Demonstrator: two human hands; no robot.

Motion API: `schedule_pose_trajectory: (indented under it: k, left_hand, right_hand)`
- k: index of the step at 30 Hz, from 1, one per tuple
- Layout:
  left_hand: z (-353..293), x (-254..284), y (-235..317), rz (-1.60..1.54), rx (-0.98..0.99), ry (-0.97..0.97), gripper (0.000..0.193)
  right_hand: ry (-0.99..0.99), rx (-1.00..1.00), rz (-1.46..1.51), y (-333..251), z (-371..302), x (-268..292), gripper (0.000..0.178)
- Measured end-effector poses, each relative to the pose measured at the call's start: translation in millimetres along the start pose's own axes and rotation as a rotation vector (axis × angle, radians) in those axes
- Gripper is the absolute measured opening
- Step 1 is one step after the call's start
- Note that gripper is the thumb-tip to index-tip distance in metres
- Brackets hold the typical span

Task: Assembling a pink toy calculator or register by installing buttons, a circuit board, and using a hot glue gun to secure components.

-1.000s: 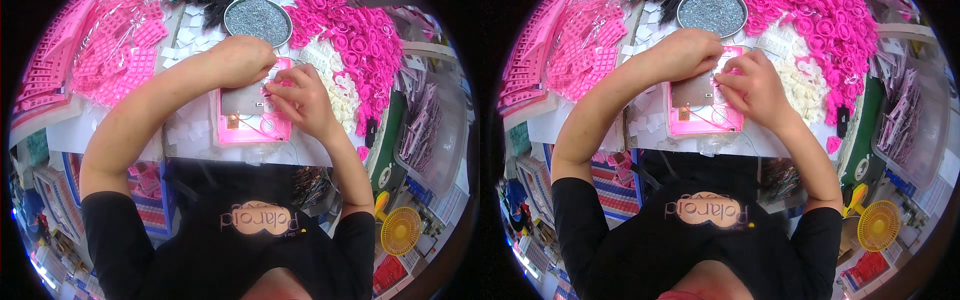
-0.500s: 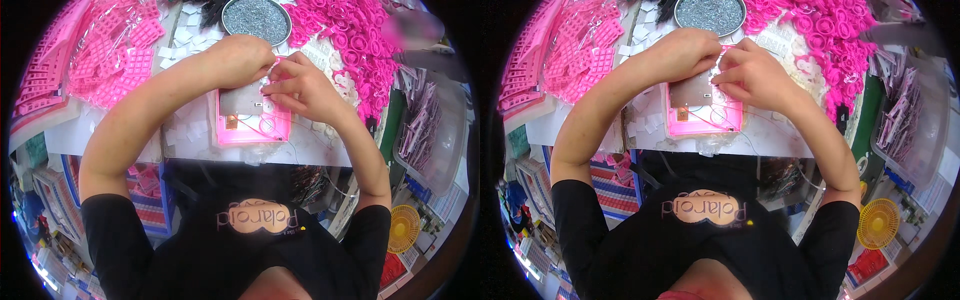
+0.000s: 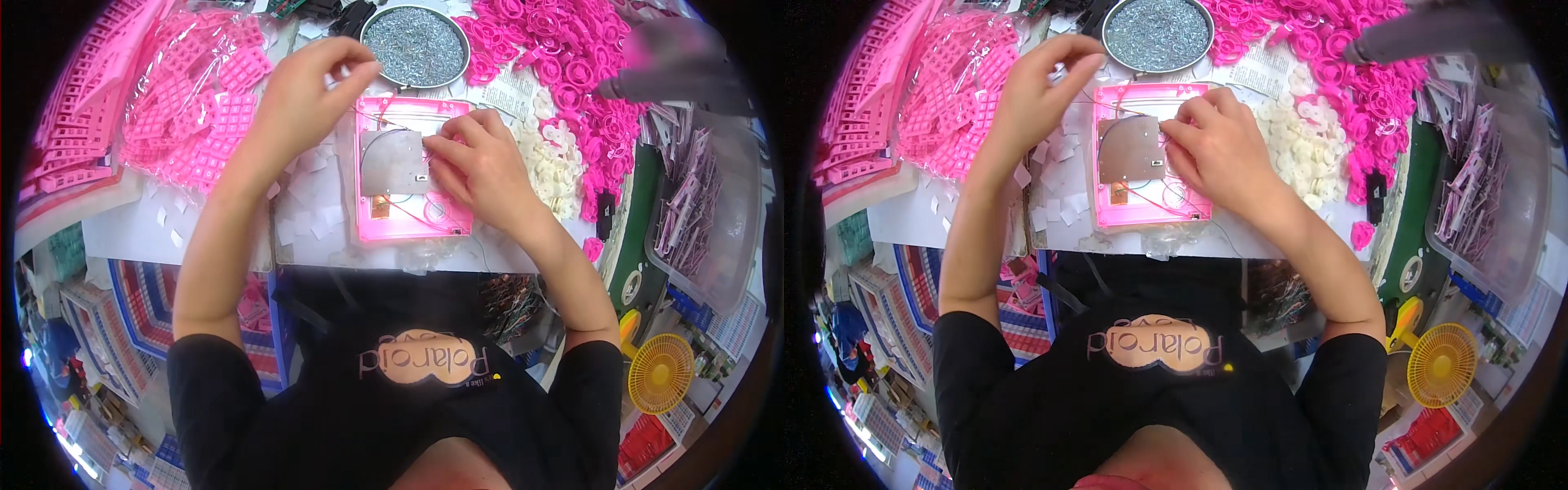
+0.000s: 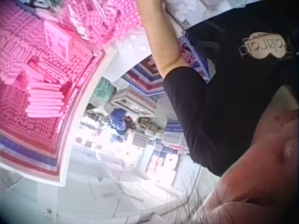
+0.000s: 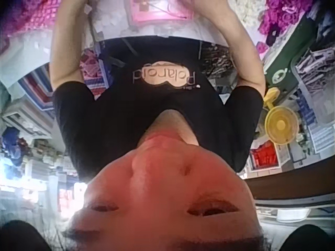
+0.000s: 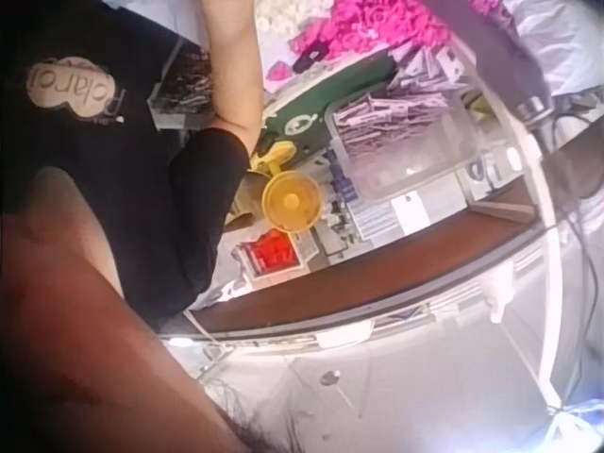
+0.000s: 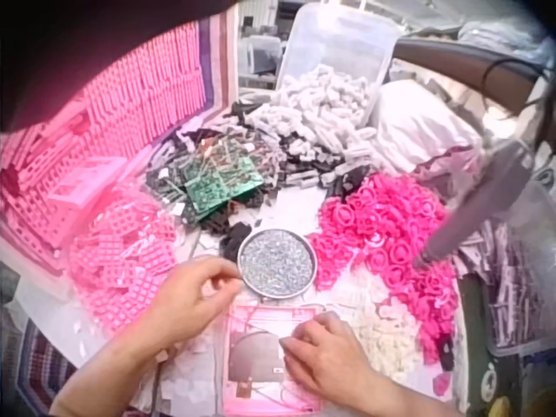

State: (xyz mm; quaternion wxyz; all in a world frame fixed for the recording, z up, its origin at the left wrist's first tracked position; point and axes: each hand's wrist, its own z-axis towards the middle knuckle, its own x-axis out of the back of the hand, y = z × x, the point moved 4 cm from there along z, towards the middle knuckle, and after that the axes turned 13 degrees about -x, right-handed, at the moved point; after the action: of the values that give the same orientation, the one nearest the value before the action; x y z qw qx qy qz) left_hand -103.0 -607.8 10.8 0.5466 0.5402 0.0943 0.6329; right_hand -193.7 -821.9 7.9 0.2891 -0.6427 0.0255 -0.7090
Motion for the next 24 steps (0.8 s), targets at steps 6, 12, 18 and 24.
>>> schedule_pose_trajectory:
  k: [6,12,18,24]
  left_hand:
    - [-23,-8,-20,0.221,0.122,-0.012,0.037]
    - [-10,-26,-12,0.209,-0.034,-0.031,0.031]
    - [-12,-27,10,0.079,-0.116,-0.108,0.018]
    - [-19,-34,31,0.084,-0.179,-0.079,0.010]
  right_hand:
    - [0.005,-0.066,0.100,5,25,5,0.017]
    - [0.142,-0.028,0.121,16,67,-24,0.016]
    - [0.274,0.116,0.164,8,53,-7,0.013]
    - [0.299,0.050,0.237,4,31,4,0.019]
